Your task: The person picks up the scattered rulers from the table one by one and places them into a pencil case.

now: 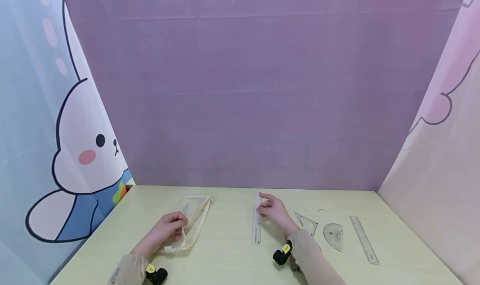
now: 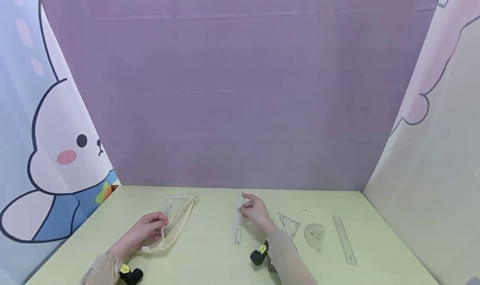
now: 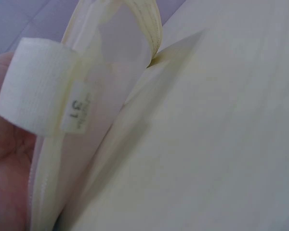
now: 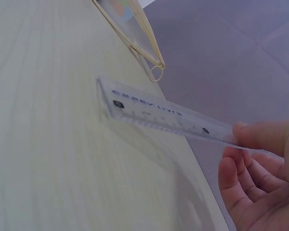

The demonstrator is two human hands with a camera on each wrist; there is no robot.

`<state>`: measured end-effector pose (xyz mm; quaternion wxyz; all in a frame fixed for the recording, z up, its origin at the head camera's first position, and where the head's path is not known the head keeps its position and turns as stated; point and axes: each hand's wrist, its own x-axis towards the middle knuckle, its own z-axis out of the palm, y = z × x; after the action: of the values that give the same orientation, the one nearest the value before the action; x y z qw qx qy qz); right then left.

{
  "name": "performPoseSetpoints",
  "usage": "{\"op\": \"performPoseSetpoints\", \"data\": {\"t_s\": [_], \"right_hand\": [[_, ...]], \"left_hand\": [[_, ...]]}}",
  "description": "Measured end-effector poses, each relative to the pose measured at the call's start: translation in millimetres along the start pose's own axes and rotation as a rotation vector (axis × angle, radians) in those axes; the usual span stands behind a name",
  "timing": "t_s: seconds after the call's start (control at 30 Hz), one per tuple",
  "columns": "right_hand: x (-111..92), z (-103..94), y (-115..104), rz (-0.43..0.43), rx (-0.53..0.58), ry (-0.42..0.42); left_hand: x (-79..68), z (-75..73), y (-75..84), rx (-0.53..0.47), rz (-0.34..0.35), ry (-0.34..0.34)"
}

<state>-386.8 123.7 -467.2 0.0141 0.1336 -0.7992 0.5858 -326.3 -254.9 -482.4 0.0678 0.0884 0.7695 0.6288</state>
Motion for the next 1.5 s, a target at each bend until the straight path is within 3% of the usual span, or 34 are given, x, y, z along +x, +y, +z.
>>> {"op": "performPoseSetpoints", "data": {"t_s": [0.17,0.43,0.73,1.13,1.37,1.5], "right_hand": [[-1,-0.1,-1,0.023,0.055,0.001],[-2,-3.1,-1,0.082,0.181,-0.076],[-19,-9.3,-31,0.095,0.223,-0.143],[-20,-11.8,-31,0.110,0.283,-0.104],[-5,-9.5,-6,0.132,0.338,-0.039],[-3,-8.5,-5,0.137,0.376,-0.013]], "left_hand": [[2.0,0.2,-1.5,0.004,0.009,-0.002],[1.1,0.2,-2.3,0.008,0.006,0.004],[1.0,-1.3,-3.8,0.006,-0.004,-0.001],[0.5,-0.4,-2.2,0.012,-0.011,0.004],[1.0,0.3,-2.1,0.021,-0.005,0.010],[1.3,-0.1,-2.6,0.024,0.001,0.011]]}}
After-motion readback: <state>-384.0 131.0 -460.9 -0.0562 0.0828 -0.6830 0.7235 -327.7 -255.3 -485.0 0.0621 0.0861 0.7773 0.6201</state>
